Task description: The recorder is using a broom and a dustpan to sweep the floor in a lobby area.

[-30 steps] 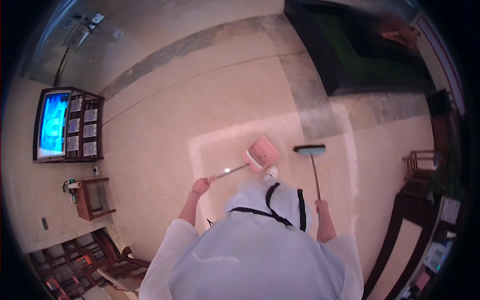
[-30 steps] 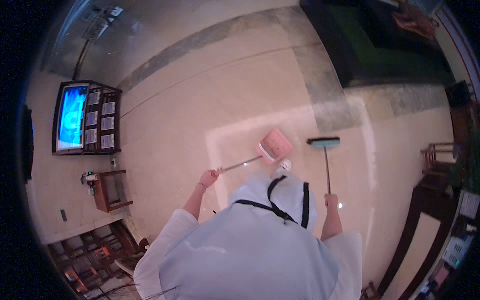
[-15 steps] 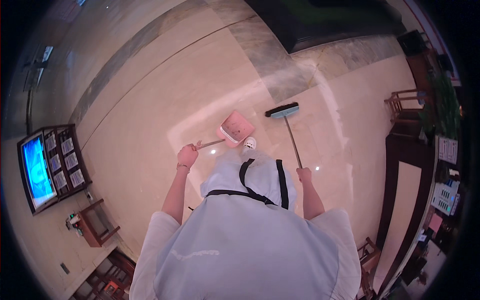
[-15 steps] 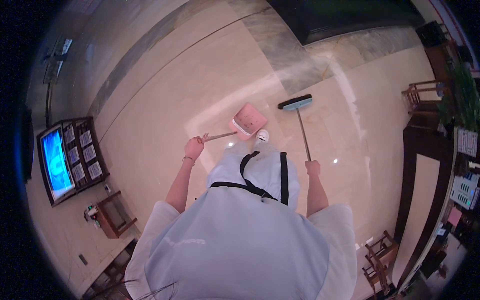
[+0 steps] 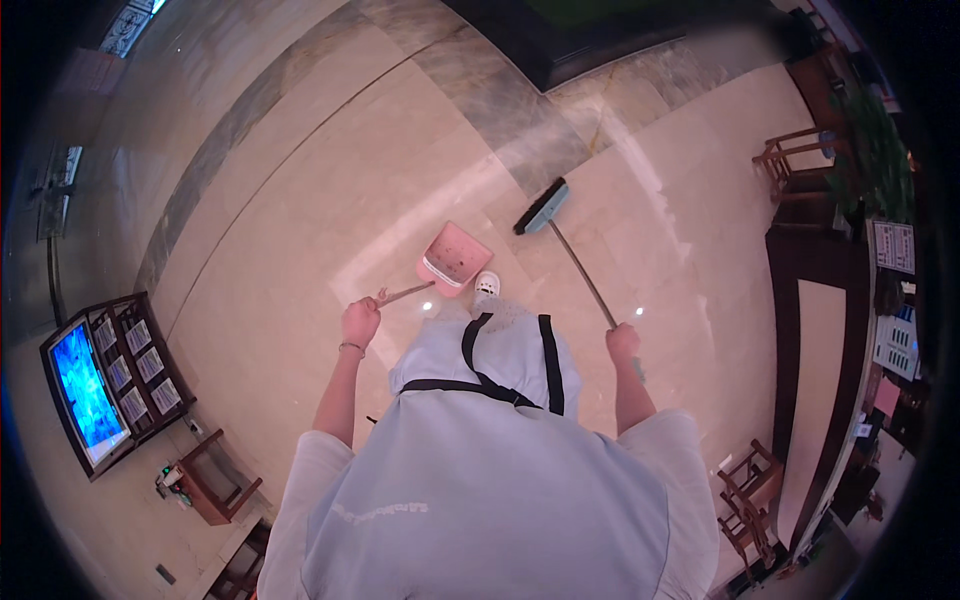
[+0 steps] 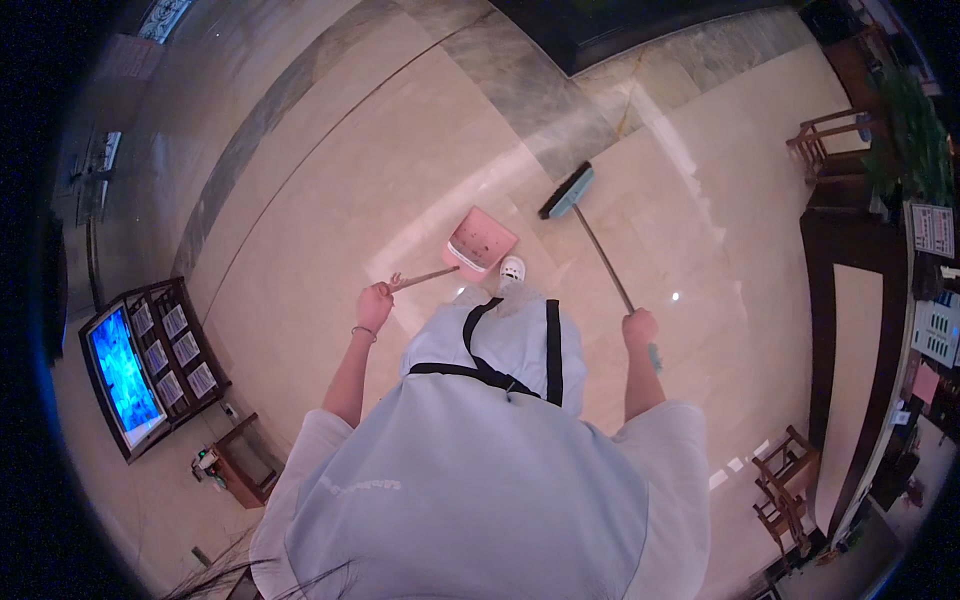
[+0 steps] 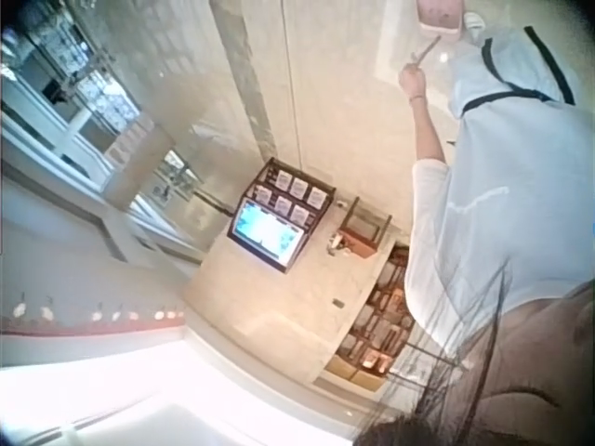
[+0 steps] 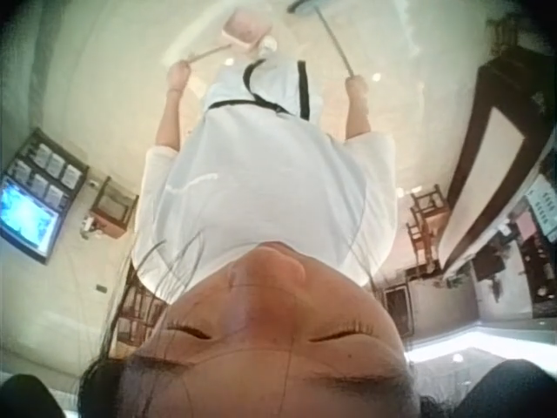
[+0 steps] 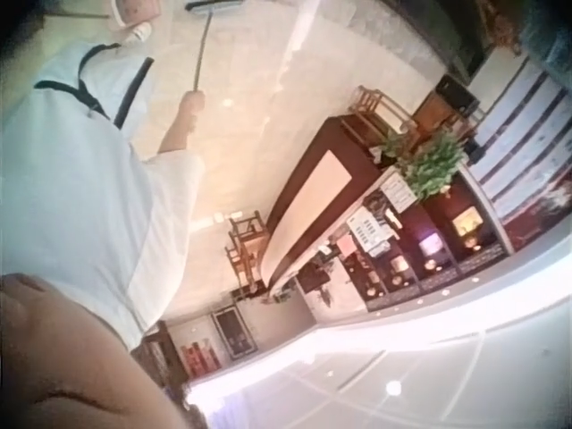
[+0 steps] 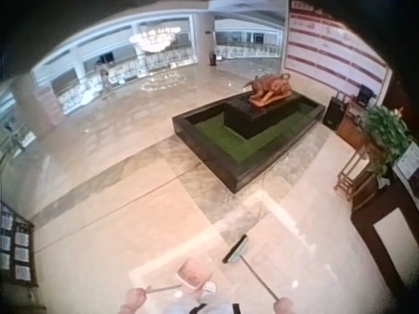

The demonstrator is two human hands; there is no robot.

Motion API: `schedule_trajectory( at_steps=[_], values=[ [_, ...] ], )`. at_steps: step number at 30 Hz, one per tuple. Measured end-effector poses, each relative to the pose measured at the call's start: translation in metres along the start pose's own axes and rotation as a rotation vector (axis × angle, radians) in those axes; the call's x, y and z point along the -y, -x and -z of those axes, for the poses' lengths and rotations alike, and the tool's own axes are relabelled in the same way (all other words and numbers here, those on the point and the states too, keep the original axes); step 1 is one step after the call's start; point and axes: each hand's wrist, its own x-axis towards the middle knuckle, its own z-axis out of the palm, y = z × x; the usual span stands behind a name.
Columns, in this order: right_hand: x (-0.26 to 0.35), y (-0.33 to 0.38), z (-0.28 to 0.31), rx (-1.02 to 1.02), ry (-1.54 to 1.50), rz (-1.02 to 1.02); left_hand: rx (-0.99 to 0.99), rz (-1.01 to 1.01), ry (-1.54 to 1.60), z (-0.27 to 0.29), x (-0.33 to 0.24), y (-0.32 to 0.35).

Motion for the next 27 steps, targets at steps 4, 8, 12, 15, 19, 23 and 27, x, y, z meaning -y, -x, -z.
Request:
schedule_trajectory(
  at_steps=[4, 8, 12, 15, 19, 23, 27],
  values=[
    [-0.050, -0.033, 0.024, -0.088, 0.163, 0.127, -0.030, -0.145, -0.103, 0.013, -0.007, -0.022],
    [-0.057, -0.066, 0.092, -0.115, 0.268, 0.214, -0.012, -0.245, -0.136, 0.026, -0.017, -0.050],
    [-0.039, -0.081, 0.155, -0.169, 0.388, 0.395, -0.022, -0.274, -0.133, 0.031, -0.027, -0.076],
    [-0.025, -0.094, 0.162, -0.201, 0.397, 0.509, 0.005, -0.273, -0.170, 0.040, -0.036, -0.098],
    [0.021, -0.108, 0.175, -0.185, 0.436, 0.553, -0.050, -0.268, -0.278, 0.046, -0.053, -0.112],
    [0.059, -0.137, 0.132, -0.271, 0.506, 0.548, -0.240, -0.474, -0.202, 0.044, -0.065, -0.113],
    [0.093, -0.139, 0.143, -0.395, 0.527, 0.575, -0.009, -0.295, -0.121, 0.035, -0.059, -0.113]
  ],
)
